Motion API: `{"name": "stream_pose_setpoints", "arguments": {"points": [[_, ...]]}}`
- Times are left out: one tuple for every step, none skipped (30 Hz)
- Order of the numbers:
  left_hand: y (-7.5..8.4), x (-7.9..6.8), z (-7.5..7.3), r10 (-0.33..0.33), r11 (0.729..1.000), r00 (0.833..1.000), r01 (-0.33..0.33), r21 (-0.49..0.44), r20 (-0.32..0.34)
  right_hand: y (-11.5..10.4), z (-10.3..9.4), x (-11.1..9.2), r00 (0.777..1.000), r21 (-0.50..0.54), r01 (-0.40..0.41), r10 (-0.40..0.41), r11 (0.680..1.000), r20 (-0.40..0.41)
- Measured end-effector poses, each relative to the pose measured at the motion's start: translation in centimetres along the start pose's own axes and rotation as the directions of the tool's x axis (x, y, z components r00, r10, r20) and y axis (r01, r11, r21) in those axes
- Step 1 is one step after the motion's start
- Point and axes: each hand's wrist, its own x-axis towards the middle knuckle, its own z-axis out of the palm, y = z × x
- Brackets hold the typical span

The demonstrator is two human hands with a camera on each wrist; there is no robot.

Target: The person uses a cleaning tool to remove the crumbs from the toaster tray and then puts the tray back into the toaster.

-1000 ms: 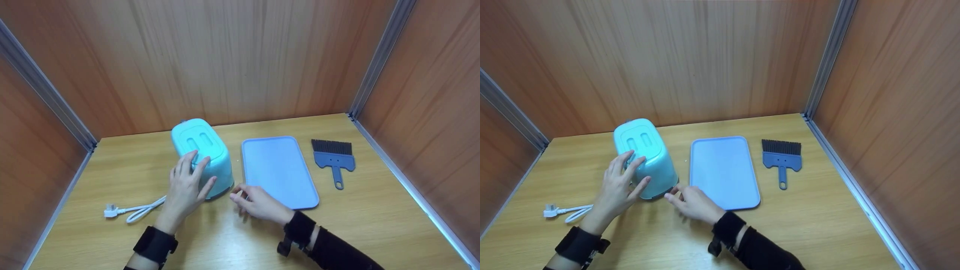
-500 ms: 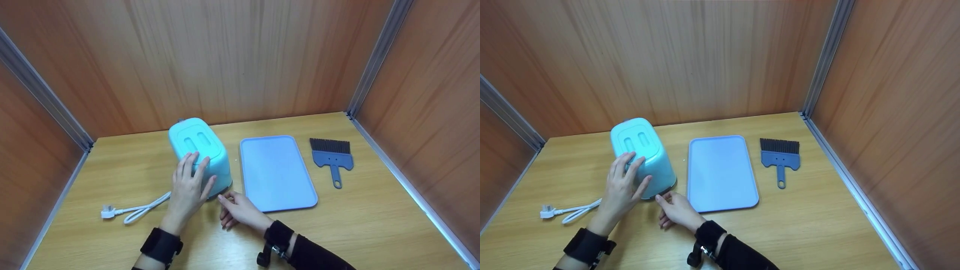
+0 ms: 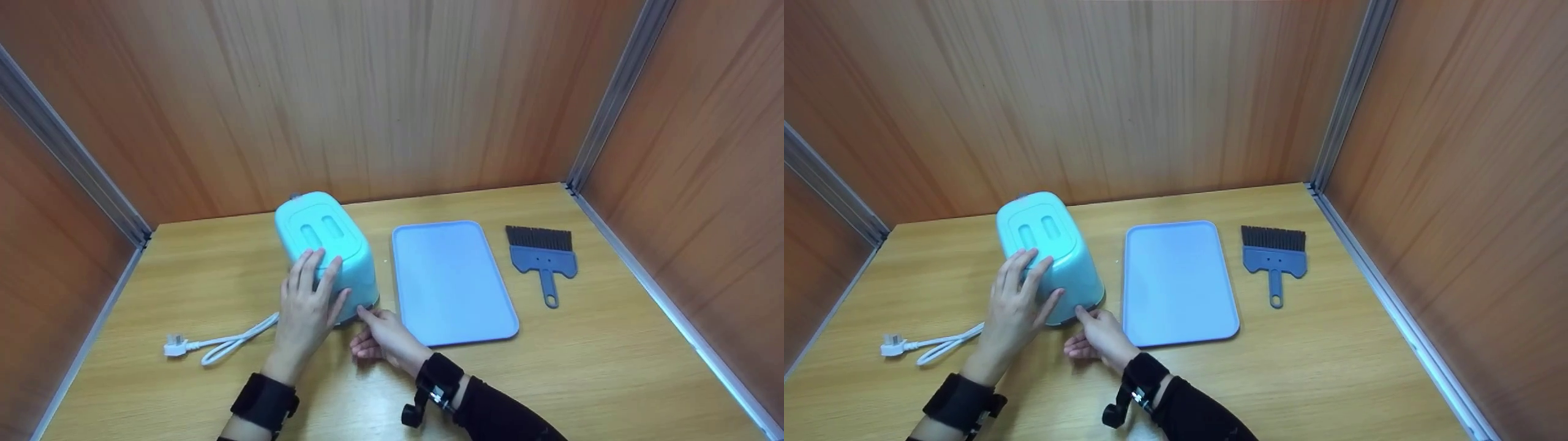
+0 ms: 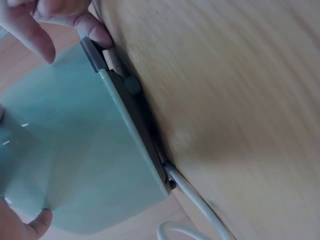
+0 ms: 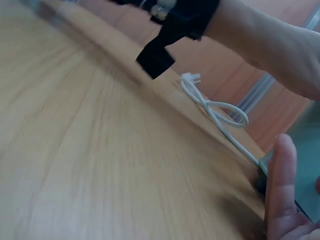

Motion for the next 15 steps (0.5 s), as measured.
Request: {"name": "stream_pose_setpoints", "arguments": {"points": [[0.0, 0.0, 0.0, -0.001, 1.0, 1.0, 0.001, -0.004, 0.002, 0.1, 0.1, 0.1, 1.0, 0.031, -0.007, 0.007, 0.999, 0.002], [0.0, 0.0, 0.0, -0.002, 1.0, 1.0, 0.002, -0.009, 0.002, 0.1, 0.2, 0.2, 1.0, 0.064, -0.016, 0.015, 0.998, 0.005], [0.0, 0.0, 0.0, -0.003, 1.0, 1.0, 0.003, -0.016, 0.001, 0.2, 0.4, 0.3, 1.0, 0.094, -0.021, 0.02, 0.995, 0.009], [0.0, 0.0, -0.1, -0.004, 1.0, 1.0, 0.004, -0.021, 0.002, 0.3, 0.5, 0.3, 1.0, 0.123, -0.025, 0.024, 0.992, 0.01], [0.0, 0.0, -0.1, -0.005, 1.0, 1.0, 0.005, -0.026, 0.001, 0.3, 0.7, 0.4, 1.0, 0.151, -0.027, 0.026, 0.988, 0.01], [0.0, 0.0, -0.1, -0.005, 0.999, 1.0, 0.005, -0.032, 0.0, 0.4, 0.8, 0.4, 1.0, 0.18, -0.029, 0.028, 0.983, 0.007], [-0.1, 0.1, -0.1, -0.005, 0.999, 1.0, 0.005, -0.038, 0.0, 0.5, 1.0, 0.4, 1.0, 0.202, -0.028, 0.028, 0.979, 0.004], [-0.1, 0.1, -0.1, -0.005, 0.999, 1.0, 0.005, -0.043, 0.0, 0.5, 1.1, 0.5, 1.0, 0.223, -0.029, 0.03, 0.974, -0.001], [-0.1, 0.1, -0.1, -0.006, 0.999, 1.0, 0.006, -0.047, -0.001, 0.6, 1.2, 0.5, 1.0, 0.238, -0.026, 0.028, 0.971, -0.006], [-0.1, 0.1, -0.2, -0.007, 0.999, 1.0, 0.007, -0.051, 0.0, 0.7, 1.3, 0.5, 1.0, 0.248, -0.025, 0.028, 0.969, -0.01], [-0.1, 0.0, -0.2, -0.007, 0.998, 1.0, 0.007, -0.054, 0.001, 0.7, 1.4, 0.6, 0.999, 0.256, -0.024, 0.029, 0.966, -0.015], [-0.1, 0.0, -0.2, -0.008, 0.998, 1.0, 0.008, -0.058, 0.001, 0.8, 1.5, 0.6, 0.999, 0.261, -0.021, 0.027, 0.965, -0.019], [-0.1, 0.0, -0.2, -0.01, 0.998, 1.0, 0.01, -0.062, 0.001, 0.8, 1.5, 0.6, 0.999, 0.264, -0.021, 0.028, 0.964, -0.023], [-0.1, 0.0, -0.2, -0.011, 0.998, 1.0, 0.012, -0.064, 0.002, 0.8, 1.6, 0.6, 0.999, 0.264, -0.02, 0.028, 0.964, -0.026], [-0.2, 0.0, -0.3, -0.014, 0.998, 1.0, 0.014, -0.065, 0.002, 0.9, 1.7, 0.6, 0.999, 0.265, -0.019, 0.027, 0.964, -0.028]]}}
